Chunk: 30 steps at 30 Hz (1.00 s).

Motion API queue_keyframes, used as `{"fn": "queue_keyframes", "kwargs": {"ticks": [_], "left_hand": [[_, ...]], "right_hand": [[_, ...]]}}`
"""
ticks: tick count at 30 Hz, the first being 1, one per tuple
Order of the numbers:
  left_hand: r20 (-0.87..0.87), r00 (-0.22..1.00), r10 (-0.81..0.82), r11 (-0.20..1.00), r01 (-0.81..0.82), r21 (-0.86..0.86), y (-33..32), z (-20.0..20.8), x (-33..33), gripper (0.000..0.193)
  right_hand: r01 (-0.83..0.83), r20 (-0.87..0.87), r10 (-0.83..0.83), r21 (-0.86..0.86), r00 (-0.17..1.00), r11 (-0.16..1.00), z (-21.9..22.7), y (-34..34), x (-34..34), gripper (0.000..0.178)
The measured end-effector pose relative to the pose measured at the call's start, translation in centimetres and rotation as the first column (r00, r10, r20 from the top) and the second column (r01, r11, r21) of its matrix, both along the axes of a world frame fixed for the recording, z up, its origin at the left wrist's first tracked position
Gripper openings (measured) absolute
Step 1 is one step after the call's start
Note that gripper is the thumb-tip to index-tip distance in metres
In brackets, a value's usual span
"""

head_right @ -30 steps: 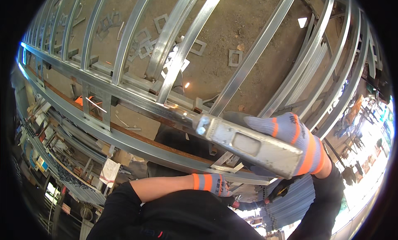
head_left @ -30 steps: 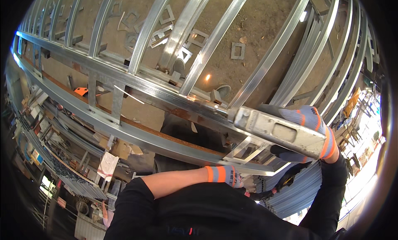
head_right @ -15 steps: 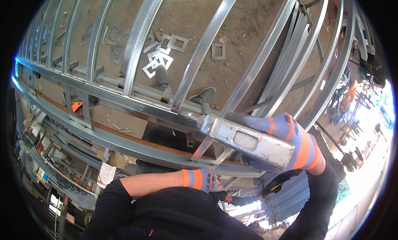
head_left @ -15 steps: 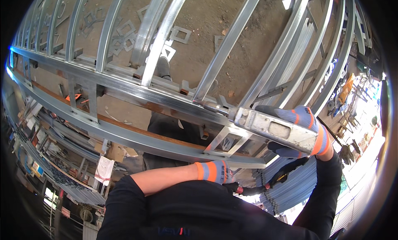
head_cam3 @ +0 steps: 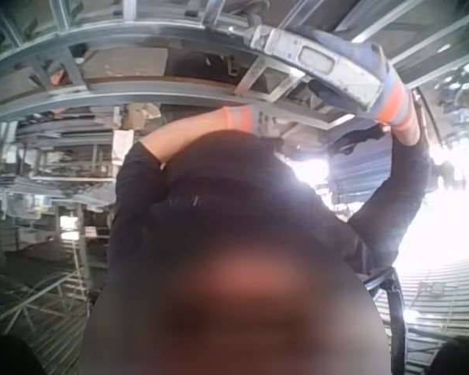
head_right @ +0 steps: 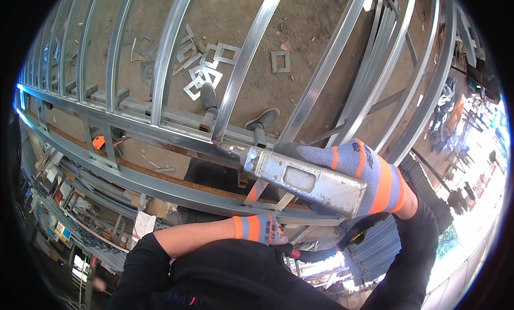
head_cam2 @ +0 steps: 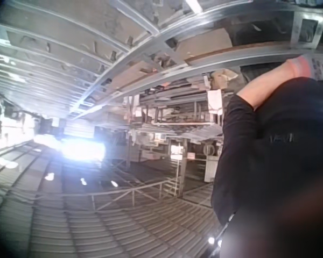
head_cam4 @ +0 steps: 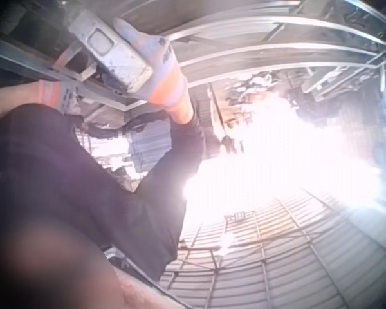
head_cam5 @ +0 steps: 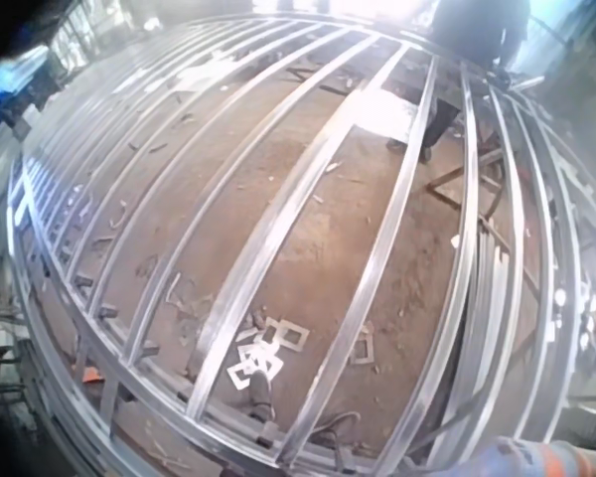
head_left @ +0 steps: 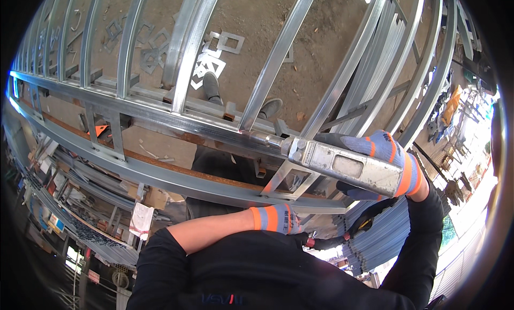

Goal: The person welds multiple joints on a large metal frame using a handheld welding torch. They move along the frame, applying welds at various intersections while wearing gloves. The work is performed in a workshop with metal parts and tools visible on the floor.

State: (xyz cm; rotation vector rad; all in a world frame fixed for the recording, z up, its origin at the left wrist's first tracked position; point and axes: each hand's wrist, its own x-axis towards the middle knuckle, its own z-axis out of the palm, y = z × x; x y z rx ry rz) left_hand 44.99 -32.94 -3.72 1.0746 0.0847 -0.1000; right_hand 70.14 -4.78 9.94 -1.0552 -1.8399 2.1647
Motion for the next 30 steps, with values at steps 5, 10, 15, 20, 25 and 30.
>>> {"fn": "queue_keyframes", "kwargs": {"ticks": [5, 10, 15, 20, 25, 30], "left_hand": [[0.062, 0.998, -0.025, 0.982, 0.013, 0.187, 3.4, 1.5, -0.1, 0.021], [0.090, 0.996, 0.015, 0.976, -0.034, 0.217, 0.5, 0.2, -0.2, 0.014], [0.277, 0.938, 0.206, 0.846, -0.313, 0.431, 2.0, 0.9, -0.4, 0.014], [0.168, 0.984, -0.058, 0.899, -0.022, 0.438, 4.4, 2.0, -0.2, 0.015], [0.285, 0.948, 0.145, 0.854, -0.265, 0.448, 3.9, 1.7, -0.3, 0.012], [0.213, 0.919, 0.333, 0.925, -0.362, 0.113, 2.4, 1.2, -0.6, 0.010]], "right_hand": [[-0.021, -0.001, 0.021, -0.019, 1.000, 1.000, 0.0, 0.5, -0.3, 0.074], [-0.002, -0.012, 0.002, -0.047, 1.000, 0.999, 0.2, 0.7, -0.6, 0.073], [0.006, -0.016, -0.007, -0.040, 1.000, 0.999, 0.4, 0.8, -0.6, 0.073], [-0.032, 0.037, 0.035, -0.065, 0.999, 0.997, 0.3, 1.1, -0.7, 0.076], [0.024, 0.033, -0.024, 0.017, 0.999, 1.000, -0.3, -0.2, -0.1, 0.077], [0.005, 0.040, -0.005, -0.012, 0.999, 1.000, -0.2, 0.4, -0.5, 0.078]]}}
